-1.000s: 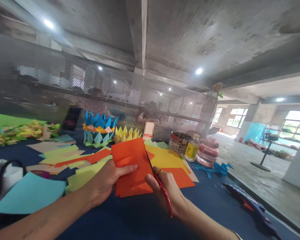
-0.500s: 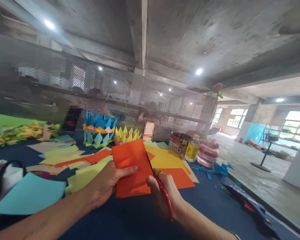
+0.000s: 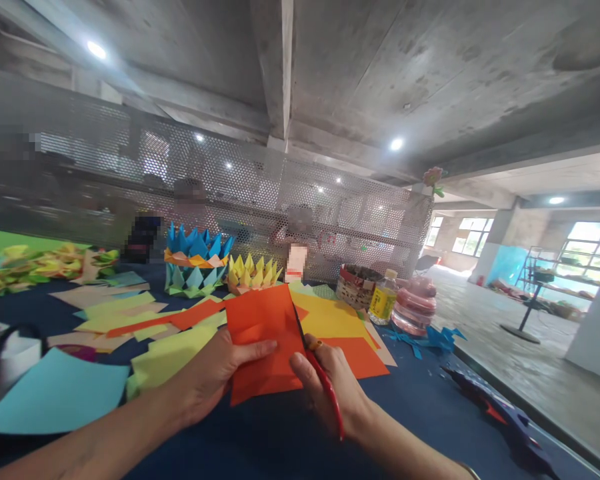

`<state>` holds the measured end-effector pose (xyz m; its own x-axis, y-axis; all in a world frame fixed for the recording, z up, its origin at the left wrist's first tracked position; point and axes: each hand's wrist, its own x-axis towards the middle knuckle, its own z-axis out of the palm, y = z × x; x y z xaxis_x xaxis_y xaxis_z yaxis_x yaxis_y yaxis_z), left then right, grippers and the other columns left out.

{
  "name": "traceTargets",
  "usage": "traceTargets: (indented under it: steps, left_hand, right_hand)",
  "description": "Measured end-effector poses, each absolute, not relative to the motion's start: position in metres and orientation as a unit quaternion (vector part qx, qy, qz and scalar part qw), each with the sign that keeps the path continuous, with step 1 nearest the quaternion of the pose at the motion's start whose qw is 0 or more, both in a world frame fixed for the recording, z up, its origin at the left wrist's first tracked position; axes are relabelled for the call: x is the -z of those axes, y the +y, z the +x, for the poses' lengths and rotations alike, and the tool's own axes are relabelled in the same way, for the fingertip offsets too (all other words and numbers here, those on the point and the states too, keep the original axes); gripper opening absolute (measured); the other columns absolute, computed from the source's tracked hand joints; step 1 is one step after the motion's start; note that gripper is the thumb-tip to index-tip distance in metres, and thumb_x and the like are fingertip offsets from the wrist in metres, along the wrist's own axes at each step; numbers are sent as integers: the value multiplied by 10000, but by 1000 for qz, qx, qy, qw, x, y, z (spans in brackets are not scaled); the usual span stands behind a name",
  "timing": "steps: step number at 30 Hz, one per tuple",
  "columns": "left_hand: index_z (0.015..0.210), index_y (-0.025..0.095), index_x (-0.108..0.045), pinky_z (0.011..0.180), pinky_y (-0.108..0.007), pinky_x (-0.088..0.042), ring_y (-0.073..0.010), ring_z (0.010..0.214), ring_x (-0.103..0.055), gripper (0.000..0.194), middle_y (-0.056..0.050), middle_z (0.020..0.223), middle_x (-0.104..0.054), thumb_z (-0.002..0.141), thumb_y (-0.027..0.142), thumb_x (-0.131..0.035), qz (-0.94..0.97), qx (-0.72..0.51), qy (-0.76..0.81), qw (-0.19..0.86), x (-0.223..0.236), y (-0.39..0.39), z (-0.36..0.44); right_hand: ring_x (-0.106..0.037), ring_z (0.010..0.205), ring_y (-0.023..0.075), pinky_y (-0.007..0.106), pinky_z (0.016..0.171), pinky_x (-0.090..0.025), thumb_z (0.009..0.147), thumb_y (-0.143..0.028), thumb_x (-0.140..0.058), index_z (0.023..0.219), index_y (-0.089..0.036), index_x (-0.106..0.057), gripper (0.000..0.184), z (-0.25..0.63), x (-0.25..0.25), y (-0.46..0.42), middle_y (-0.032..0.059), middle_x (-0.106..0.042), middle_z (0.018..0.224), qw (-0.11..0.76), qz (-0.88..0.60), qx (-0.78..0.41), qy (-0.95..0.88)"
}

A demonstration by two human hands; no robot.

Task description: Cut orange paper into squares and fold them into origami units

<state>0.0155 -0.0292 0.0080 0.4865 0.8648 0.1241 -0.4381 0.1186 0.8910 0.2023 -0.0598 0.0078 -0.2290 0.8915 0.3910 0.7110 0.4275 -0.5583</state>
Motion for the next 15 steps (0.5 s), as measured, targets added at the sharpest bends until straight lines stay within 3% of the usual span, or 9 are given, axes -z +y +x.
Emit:
traceTargets:
  steps: [15]
  left_hand:
    - [1100,153,-720,951,-444,-552,-353,1078,-680,414,-117,1138,-738,708,240,-822,482,-450,210,721,-4,-30,19]
  right_hand:
    - [-396,502,118,262,514,-283,931,-627,-353,708,-220,-408,468,201,-9,-65,-49,-390,546,343,-539,-117,-760]
